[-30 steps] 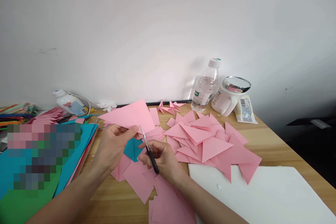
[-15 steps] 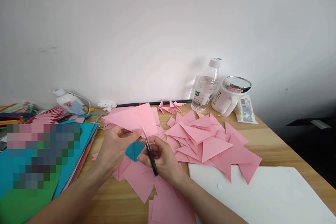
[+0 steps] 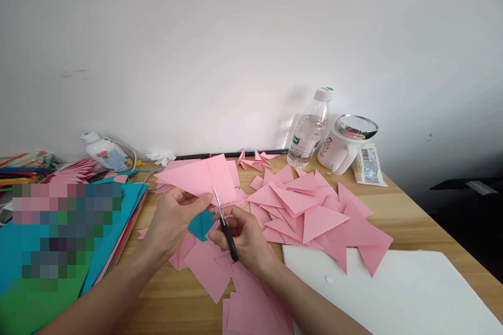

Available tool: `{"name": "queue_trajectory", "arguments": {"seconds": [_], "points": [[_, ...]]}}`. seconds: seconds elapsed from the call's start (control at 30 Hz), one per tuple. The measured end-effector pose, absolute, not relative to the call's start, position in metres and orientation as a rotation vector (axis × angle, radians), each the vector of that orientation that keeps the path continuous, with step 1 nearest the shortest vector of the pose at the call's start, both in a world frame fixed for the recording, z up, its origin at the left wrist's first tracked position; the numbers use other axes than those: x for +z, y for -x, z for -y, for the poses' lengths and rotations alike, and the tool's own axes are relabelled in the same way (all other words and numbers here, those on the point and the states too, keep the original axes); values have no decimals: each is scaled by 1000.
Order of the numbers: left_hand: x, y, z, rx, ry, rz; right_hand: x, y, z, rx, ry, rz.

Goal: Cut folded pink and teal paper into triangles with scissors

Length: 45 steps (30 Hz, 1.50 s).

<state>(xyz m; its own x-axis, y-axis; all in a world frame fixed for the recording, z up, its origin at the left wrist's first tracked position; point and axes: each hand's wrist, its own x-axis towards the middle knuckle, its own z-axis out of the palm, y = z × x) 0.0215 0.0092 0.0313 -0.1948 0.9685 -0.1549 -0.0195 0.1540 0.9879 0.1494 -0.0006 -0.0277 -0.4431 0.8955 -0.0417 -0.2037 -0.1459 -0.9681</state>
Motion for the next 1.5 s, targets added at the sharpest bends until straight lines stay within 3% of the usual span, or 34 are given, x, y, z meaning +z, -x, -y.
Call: {"name": "queue_trajectory", "arguments": {"seconds": [1.5], "points": [[26,-17,-11,1262,-1047,-1378,-34,-148,1,1716,903,1234]]}}
